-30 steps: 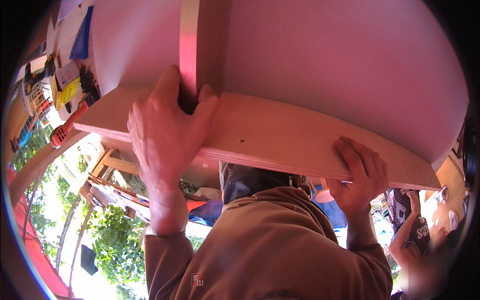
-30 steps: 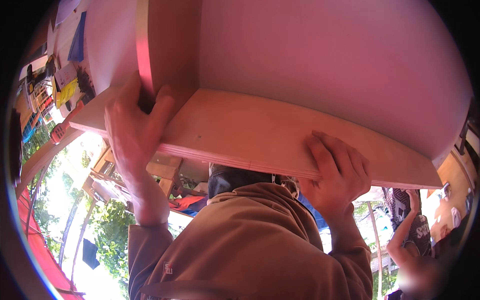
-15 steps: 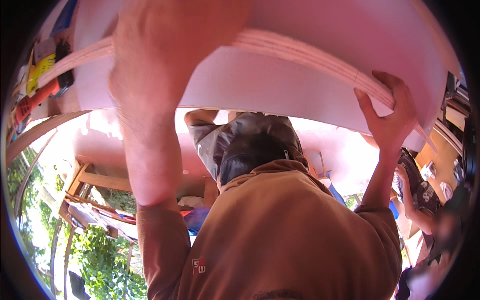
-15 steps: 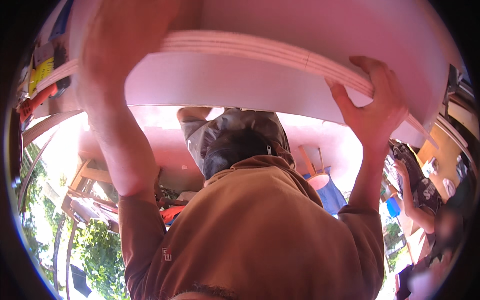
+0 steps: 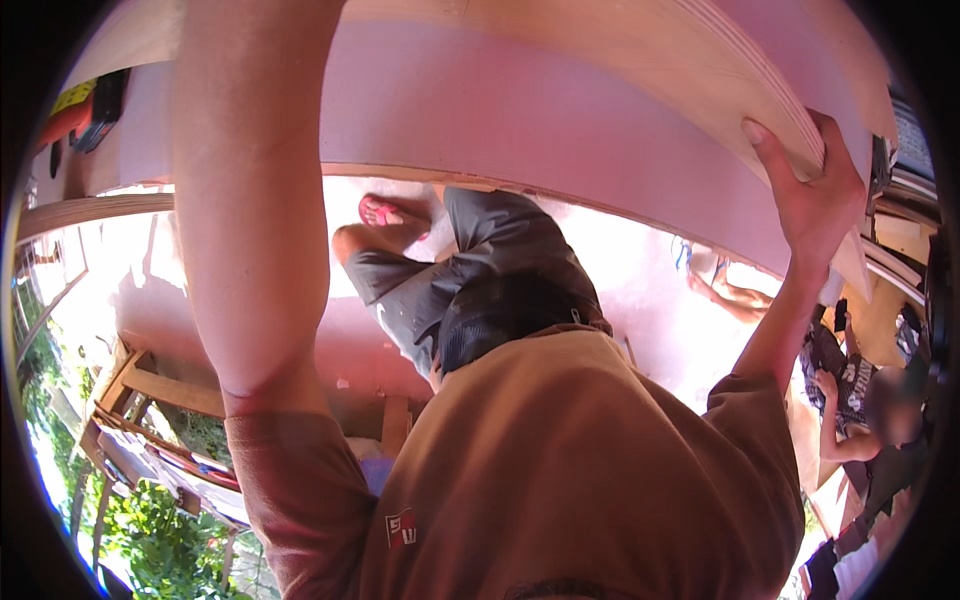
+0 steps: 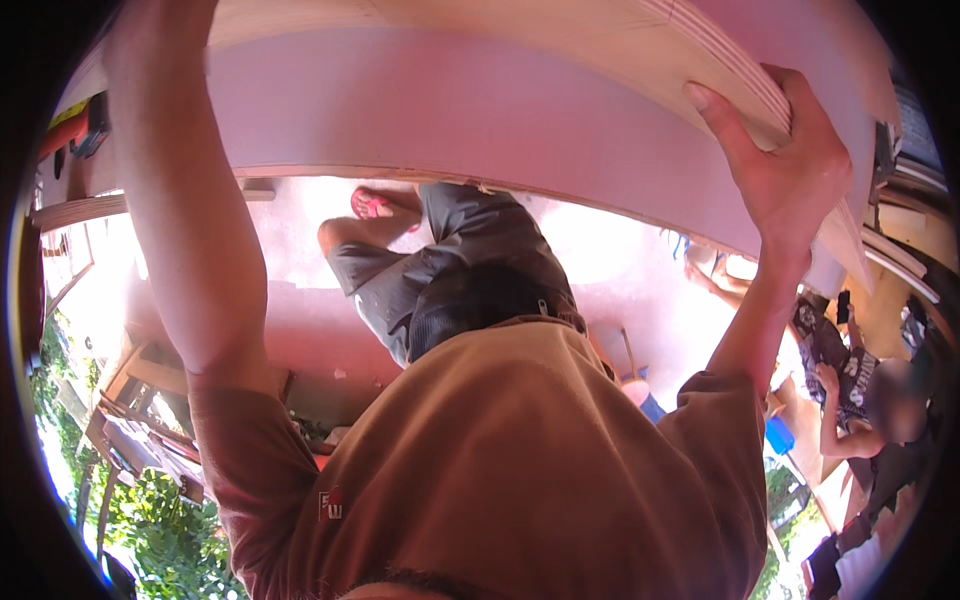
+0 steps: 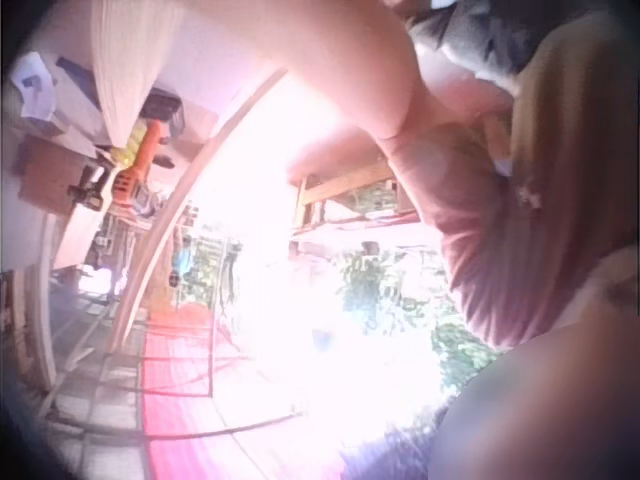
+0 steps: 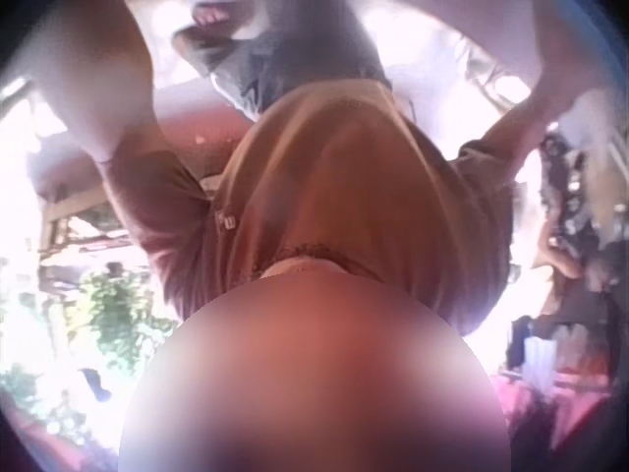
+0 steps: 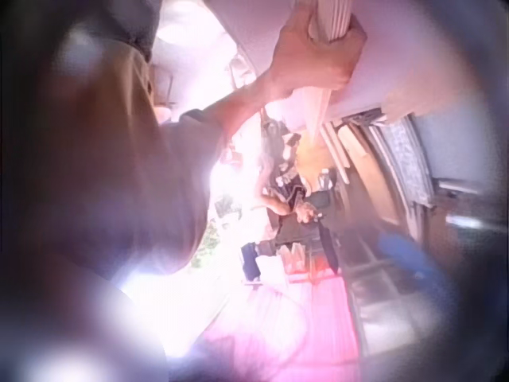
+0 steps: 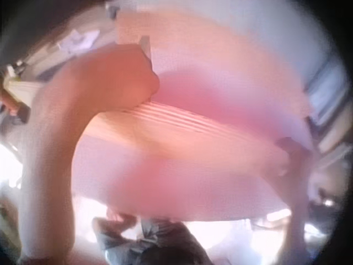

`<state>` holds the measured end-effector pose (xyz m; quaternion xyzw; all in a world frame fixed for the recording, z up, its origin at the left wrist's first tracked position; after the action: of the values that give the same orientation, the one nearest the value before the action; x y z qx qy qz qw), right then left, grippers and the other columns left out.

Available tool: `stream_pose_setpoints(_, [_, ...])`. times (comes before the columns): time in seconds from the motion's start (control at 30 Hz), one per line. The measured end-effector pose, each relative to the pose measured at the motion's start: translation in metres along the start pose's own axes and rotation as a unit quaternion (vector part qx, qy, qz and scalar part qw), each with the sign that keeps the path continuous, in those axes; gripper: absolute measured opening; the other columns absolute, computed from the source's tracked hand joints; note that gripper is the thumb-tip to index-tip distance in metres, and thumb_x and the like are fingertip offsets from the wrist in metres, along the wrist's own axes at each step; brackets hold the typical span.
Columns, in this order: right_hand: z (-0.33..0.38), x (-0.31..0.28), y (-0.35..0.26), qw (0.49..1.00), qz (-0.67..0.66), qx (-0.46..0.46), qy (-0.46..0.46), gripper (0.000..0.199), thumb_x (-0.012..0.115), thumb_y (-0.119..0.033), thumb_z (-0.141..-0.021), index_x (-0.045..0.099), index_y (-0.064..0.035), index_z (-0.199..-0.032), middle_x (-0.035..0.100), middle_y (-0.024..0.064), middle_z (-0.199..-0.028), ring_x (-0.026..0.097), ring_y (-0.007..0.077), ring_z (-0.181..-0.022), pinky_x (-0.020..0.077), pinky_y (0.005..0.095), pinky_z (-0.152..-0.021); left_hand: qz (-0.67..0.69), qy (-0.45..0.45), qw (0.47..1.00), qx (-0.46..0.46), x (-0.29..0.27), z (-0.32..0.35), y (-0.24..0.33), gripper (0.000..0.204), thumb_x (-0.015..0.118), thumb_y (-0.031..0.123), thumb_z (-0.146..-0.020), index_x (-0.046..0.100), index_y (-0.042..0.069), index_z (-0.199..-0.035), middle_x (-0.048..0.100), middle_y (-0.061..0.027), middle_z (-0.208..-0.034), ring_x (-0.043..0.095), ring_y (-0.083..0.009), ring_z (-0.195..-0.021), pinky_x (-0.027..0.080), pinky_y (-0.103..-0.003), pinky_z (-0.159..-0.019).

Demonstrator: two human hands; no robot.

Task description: The person assembles a curved wooden structure by positioning and securing wooden planks and supports. They use a cordless drill to drive screws into pre-drilled holes, aligning pieces with assistance from another person.

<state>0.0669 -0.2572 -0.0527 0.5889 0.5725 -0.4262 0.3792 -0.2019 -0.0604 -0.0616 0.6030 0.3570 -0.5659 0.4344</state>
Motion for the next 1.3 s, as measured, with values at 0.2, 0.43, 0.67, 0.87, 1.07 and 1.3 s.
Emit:
stream_pose_setpoints(0.2, [-0.008,-0.003,-0.014,0.996,0.014,-0.065,0.063,0.051,0.091,-0.048,-0.078,0.077,-0.0095,-0.108,0.079,0.0085,-0.094,0.076,0.0295,-0.083,0.0579,0.0413,-0.077,0.047,0.048,0.997,-0.028,-0.003,0.002,-0.012,0.049,0.061,0.027,-0.091,0.07,-0.003,-0.129,0.076,-0.0246,-0.108,0.074,-0.042,-0.102,0.058,-0.05,-0.094])
stream_pose_setpoints(0.43, [-0.011,-0.003,-0.022,0.996,0.005,-0.054,0.076,0.052,0.09,-0.053,-0.076,0.072,-0.009,-0.098,0.074,0.0099,-0.084,0.072,0.0327,-0.078,0.055,0.0448,-0.069,0.105,0.089,0.987,-0.084,-0.016,0.009,-0.018,0.042,0.063,0.025,-0.089,0.076,0.008,-0.124,0.076,-0.0196,-0.117,0.072,-0.0396,-0.113,0.057,-0.05,-0.096])
stream_pose_setpoints(0.67, [-0.019,0.0,-0.026,0.996,0.006,-0.042,0.078,0.058,0.087,-0.06,-0.075,0.073,-0.0101,-0.101,0.074,0.0115,-0.086,0.073,0.0333,-0.081,0.0541,0.0462,-0.068,0.133,0.089,0.981,-0.108,-0.02,0.006,-0.029,0.038,0.064,0.03,-0.089,0.08,0.022,-0.122,0.075,-0.0093,-0.128,0.07,-0.0345,-0.119,0.055,-0.048,-0.103])
stream_pose_setpoints(0.87, [-0.024,0.002,-0.024,0.997,0.021,-0.023,0.064,0.067,0.082,-0.068,-0.075,0.075,-0.0114,-0.109,0.078,0.0119,-0.093,0.075,0.033,-0.09,0.0572,0.0463,-0.076,0.069,0.146,0.986,-0.048,-0.011,-0.015,-0.032,0.032,0.064,0.029,-0.088,0.084,0.013,-0.107,0.078,-0.0207,-0.109,0.075,-0.0406,-0.103,0.058,-0.049,-0.096])
stream_pose_setpoints(1.07, [-0.017,-0.004,-0.032,0.997,-0.004,-0.028,0.066,0.069,0.079,-0.071,-0.075,0.077,-0.0132,-0.112,0.079,0.0115,-0.091,0.076,0.0324,-0.091,0.0585,0.0462,-0.077,0.087,0.134,0.985,0.067,0.002,-0.049,-0.059,0.03,0.069,0.031,-0.084,0.085,0.015,-0.105,0.079,-0.017,-0.106,0.075,-0.0385,-0.102,0.059,-0.045,-0.095])
stream_pose_setpoints(1.3, [-0.017,0.004,-0.022,0.993,-0.016,-0.053,0.102,0.072,0.078,-0.074,-0.074,0.078,-0.0143,-0.114,0.079,0.011,-0.094,0.076,0.0324,-0.09,0.0585,0.0458,-0.076,0.071,0.083,0.986,0.128,0.015,-0.066,-0.068,0.033,0.066,0.031,-0.088,0.083,0.022,-0.114,0.079,-0.0086,-0.118,0.073,-0.033,-0.11,0.057,-0.042,-0.1])
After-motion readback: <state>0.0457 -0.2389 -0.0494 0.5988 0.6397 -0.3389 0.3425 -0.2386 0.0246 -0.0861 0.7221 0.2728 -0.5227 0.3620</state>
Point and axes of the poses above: each hand's wrist, its own z-axis away from the middle knuckle, its own x-axis out of the palm, y = z × x, the point moved 6 cm from there along -z, towards the middle knuckle
